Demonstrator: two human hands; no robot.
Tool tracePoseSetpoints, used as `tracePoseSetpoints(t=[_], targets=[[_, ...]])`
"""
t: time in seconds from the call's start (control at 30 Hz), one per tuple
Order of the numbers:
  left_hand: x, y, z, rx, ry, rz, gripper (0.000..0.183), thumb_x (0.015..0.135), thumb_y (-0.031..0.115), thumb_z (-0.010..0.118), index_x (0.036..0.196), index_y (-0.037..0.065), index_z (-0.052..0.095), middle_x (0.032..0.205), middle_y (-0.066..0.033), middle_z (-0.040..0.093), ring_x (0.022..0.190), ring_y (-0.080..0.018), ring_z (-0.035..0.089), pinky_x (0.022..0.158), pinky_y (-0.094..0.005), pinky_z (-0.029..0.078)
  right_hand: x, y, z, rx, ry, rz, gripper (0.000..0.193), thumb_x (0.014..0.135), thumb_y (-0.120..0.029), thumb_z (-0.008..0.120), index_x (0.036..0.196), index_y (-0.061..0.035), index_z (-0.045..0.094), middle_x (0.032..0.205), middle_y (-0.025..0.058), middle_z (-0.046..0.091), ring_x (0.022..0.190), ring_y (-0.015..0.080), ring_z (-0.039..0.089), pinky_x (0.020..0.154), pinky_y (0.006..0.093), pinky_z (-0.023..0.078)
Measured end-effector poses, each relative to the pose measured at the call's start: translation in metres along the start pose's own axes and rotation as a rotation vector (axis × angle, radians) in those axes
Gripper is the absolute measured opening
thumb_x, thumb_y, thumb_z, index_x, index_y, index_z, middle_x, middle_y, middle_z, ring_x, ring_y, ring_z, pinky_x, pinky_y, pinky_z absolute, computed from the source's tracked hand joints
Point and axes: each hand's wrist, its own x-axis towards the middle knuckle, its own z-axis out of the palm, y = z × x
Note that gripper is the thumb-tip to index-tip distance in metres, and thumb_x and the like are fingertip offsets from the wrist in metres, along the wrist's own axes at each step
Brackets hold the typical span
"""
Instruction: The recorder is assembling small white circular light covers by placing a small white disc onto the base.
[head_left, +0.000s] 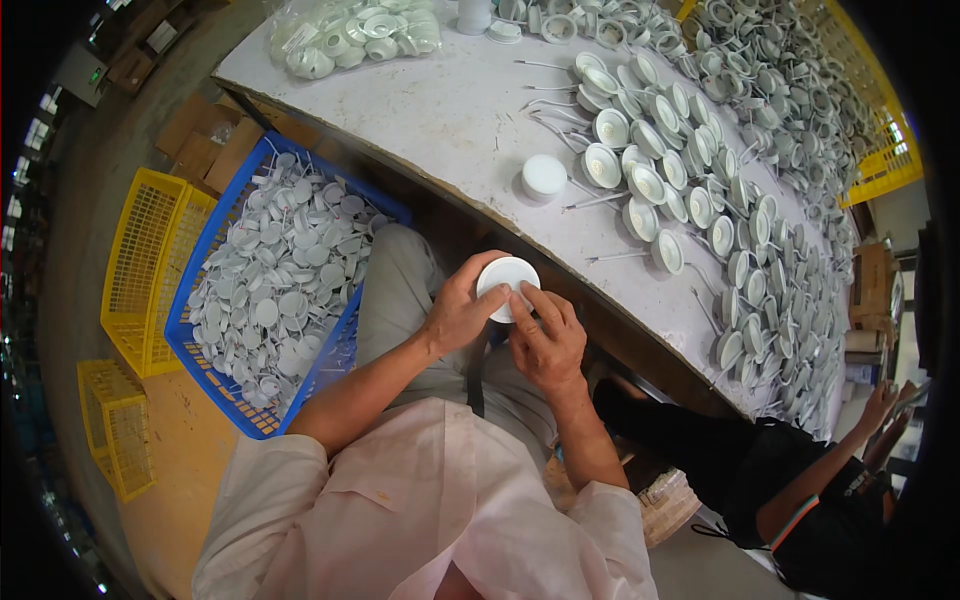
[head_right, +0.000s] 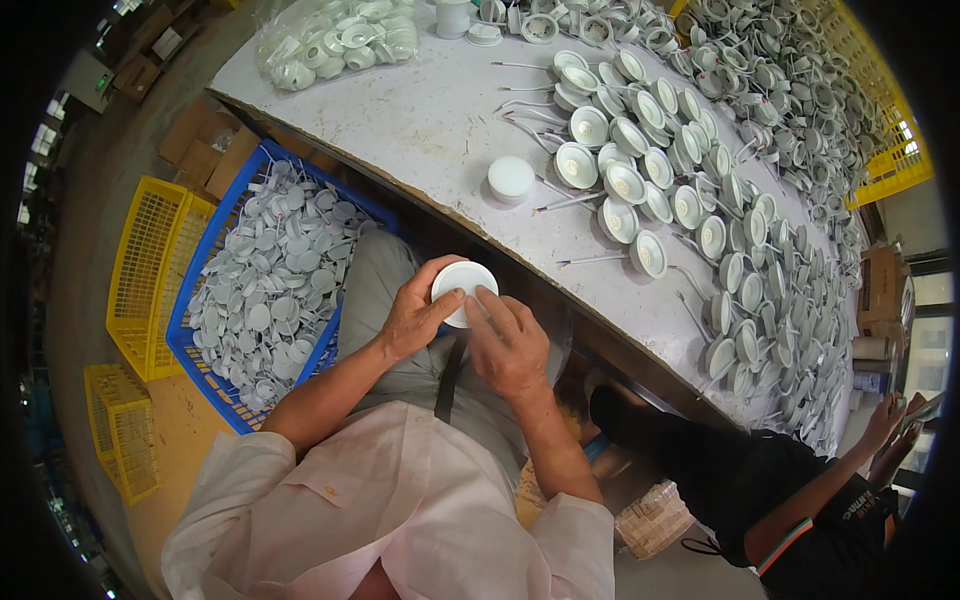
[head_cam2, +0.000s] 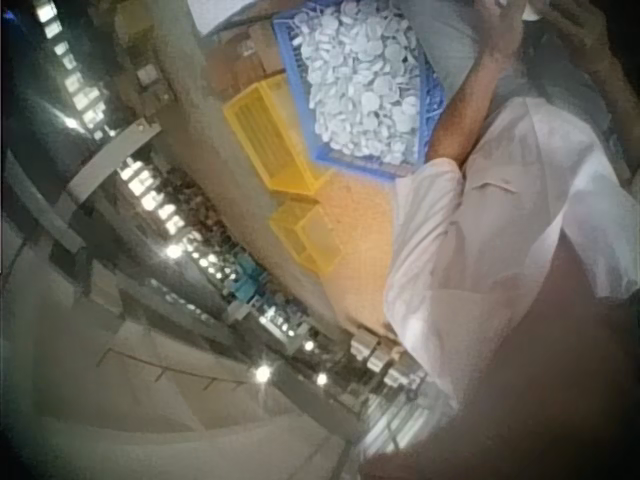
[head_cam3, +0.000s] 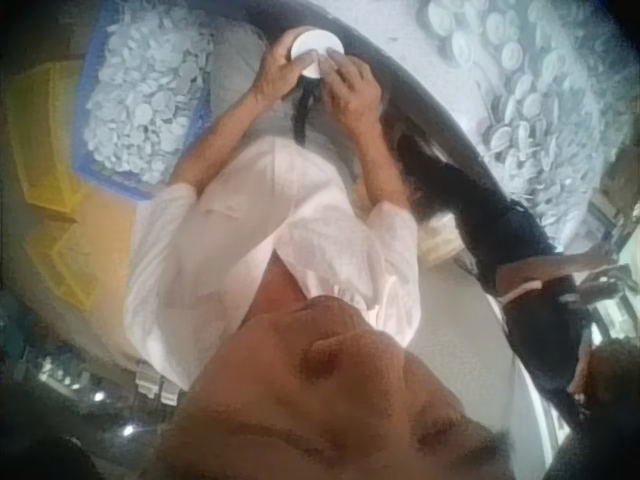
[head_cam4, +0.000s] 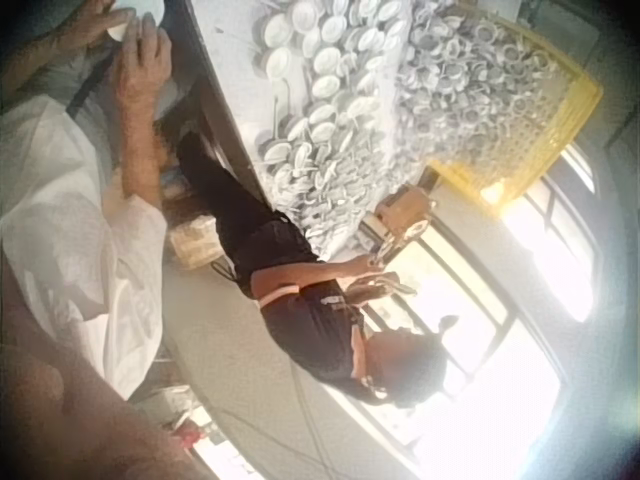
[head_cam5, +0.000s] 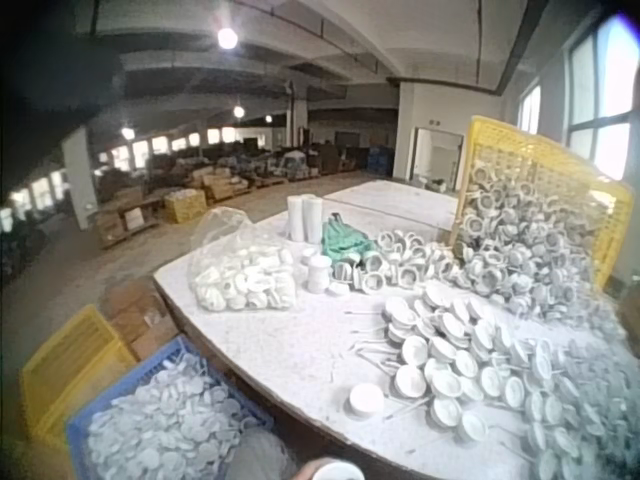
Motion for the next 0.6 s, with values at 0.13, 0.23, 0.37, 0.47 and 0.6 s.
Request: tracePoseSetpoints(t=[0.13,0.23,0.37,0.47,0.6], targets=[[-0.003,0.005,0.000,-0.005,-0.002,-0.026,0.039,0.091,0.015,0.059,0.126,0.002,0.048,0.110,-0.0101,0.061,0.101,-0.0166,0.058,0.088,-0.0307,0.049,0.000,-0.002,-0.001,0.010,0.000,-0.003,0.056,0.057,0.007,0.068,0.111,-0.0073,0.066,0.113,0.0106,0.062,0.083,0.0280,0.062,0.069,0.0341,0.053],[-0.003,0.006,0.000,0.025,0.004,-0.017,0.038,0.091,0.014,0.059,0.125,0.001,0.048,0.109,-0.0101,0.062,0.099,-0.0161,0.059,0.086,-0.0300,0.049,-0.004,0.002,0.003,-0.022,0.000,-0.031,0.049,0.059,-0.002,0.071,0.107,-0.0053,0.067,0.112,0.0093,0.063,0.079,0.0248,0.062,0.067,0.0320,0.053],[-0.005,0.001,0.001,0.056,-0.010,-0.034,0.035,0.089,0.010,0.057,0.122,0.001,0.051,0.106,-0.0101,0.063,0.098,-0.0157,0.059,0.085,-0.0296,0.049,-0.012,0.002,0.001,-0.059,-0.022,-0.034,0.048,0.060,-0.002,0.072,0.108,-0.0050,0.066,0.111,0.0095,0.064,0.077,0.0241,0.062,0.067,0.0322,0.053],[-0.007,-0.010,-0.001,0.055,0.016,-0.074,0.035,0.086,0.010,0.060,0.120,0.001,0.053,0.106,-0.0105,0.063,0.097,-0.0161,0.060,0.086,-0.0302,0.049,-0.012,0.001,0.001,-0.058,-0.068,-0.034,0.049,0.061,-0.003,0.073,0.109,-0.0043,0.065,0.110,0.0107,0.064,0.080,0.0249,0.062,0.068,0.0329,0.053],[-0.013,-0.026,-0.023,0.072,0.259,-0.032,0.042,0.080,0.012,0.070,0.118,0.001,0.054,0.105,-0.0097,0.063,0.095,-0.0156,0.060,0.084,-0.0295,0.049,-0.005,0.002,-0.008,0.120,-0.126,0.081,0.043,0.068,-0.004,0.074,0.109,-0.0023,0.064,0.115,0.0124,0.062,0.093,0.0309,0.061,0.078,0.0369,0.051]])
